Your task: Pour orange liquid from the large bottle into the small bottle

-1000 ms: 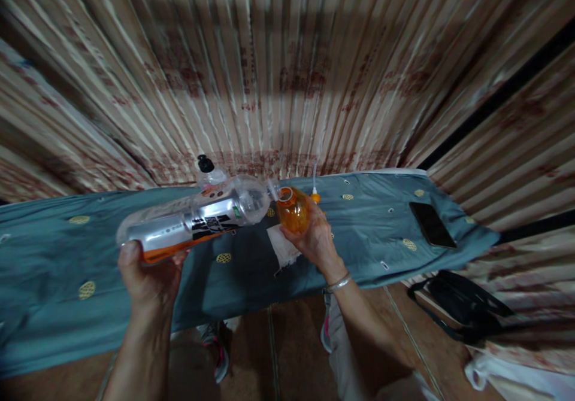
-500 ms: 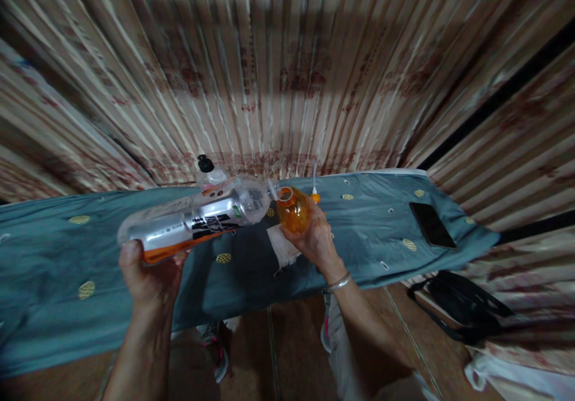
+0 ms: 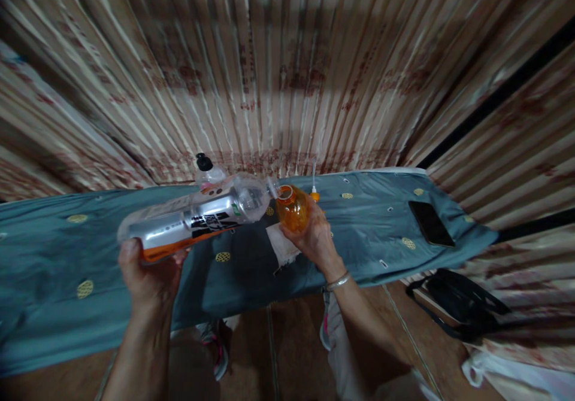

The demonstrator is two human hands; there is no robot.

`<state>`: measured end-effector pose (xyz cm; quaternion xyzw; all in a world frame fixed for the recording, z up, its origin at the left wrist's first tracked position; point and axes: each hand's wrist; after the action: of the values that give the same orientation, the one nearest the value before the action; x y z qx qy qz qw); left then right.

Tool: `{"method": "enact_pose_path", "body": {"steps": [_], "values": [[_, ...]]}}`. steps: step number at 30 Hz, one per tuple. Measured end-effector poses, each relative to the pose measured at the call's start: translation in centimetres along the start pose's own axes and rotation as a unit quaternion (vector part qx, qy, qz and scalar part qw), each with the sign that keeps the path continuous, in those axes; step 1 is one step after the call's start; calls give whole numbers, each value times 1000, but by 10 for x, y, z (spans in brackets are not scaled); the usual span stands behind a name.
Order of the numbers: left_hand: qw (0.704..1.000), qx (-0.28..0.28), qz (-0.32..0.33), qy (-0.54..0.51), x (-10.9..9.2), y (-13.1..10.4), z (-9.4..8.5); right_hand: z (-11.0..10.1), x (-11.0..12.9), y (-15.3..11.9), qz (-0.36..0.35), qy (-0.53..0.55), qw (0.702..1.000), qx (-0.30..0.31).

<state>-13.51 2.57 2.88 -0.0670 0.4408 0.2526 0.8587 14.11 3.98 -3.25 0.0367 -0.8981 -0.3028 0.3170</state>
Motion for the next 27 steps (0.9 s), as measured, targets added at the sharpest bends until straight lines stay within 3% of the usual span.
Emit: {"method": "enact_pose_path", "body": {"steps": [15,27], "values": [[1000,14,-5,5,0,0,-1,0,-3,-1,-7,-6,1000,3],[1000,-10,-7,-3,-1,-1,1,1,-2,-1,13,10,1000,5]]}}
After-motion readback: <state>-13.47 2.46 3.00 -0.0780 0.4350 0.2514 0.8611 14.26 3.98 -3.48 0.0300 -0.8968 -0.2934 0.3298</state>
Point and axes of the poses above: each hand's wrist, its own y-axis towards the middle knuckle, its own z-axis out of the palm, x = y × z, and after that the axes turned 2 degrees about -y, right-handed
